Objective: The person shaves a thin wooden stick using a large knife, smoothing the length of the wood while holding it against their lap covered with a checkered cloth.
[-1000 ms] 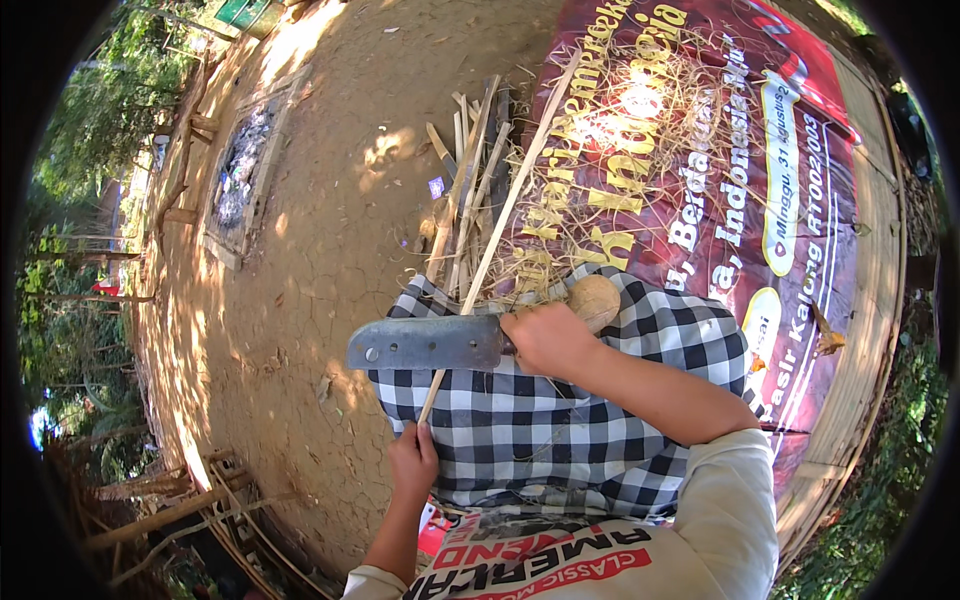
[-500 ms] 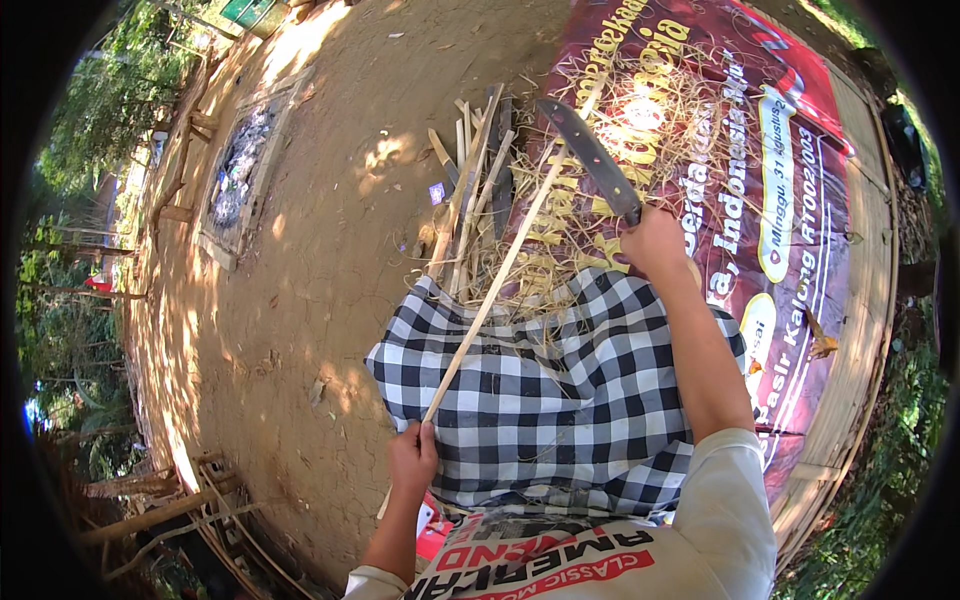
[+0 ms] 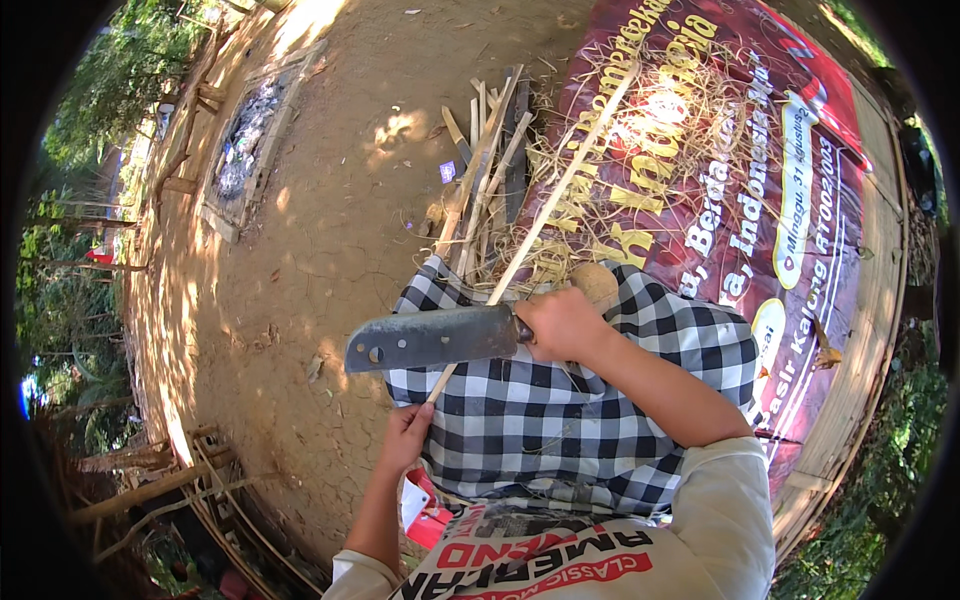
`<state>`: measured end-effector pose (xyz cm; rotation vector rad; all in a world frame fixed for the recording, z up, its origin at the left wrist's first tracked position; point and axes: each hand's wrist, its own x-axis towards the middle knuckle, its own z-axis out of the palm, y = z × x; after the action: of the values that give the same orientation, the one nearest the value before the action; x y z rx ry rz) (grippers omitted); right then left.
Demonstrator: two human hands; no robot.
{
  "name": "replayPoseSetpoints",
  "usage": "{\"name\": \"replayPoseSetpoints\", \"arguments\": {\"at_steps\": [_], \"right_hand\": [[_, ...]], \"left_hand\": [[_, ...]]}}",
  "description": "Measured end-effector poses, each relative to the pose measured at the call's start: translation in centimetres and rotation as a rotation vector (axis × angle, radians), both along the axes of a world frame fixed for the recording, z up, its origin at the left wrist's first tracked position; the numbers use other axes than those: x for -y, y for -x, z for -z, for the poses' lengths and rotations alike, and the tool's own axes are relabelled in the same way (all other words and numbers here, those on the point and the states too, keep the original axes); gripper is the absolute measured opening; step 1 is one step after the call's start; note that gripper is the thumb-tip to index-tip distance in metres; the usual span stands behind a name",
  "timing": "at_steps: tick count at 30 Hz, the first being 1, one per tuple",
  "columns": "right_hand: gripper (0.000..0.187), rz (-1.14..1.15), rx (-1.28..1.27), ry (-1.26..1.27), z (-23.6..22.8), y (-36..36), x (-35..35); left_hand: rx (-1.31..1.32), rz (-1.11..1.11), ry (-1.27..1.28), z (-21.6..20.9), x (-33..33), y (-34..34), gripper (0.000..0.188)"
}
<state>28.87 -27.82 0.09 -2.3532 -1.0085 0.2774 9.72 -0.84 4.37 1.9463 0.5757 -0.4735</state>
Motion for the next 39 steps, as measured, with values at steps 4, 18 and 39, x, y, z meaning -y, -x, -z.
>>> {"name": "replayPoseSetpoints", "arguments": {"at_steps": [4,18,39], "right_hand": [[0.023,0.046,0.137,-0.021,1.4,-1.8,1.8],[0.024,0.785,-0.111,0.034,1.0,-7.1,8.6],[0.021,0.793,-0.51,-0.194,0.7,-5.9,5.0]], "left_hand": [[-0.136,-0.14,0.204,-0.5,-0.1,-0.2,0.046],[-0.252,-0.198,0.571,1.1,-3.2,-0.6,0.051],[-0.447,-0.211,0.742,0.4,-3.9,-1.6,0.054]]}}
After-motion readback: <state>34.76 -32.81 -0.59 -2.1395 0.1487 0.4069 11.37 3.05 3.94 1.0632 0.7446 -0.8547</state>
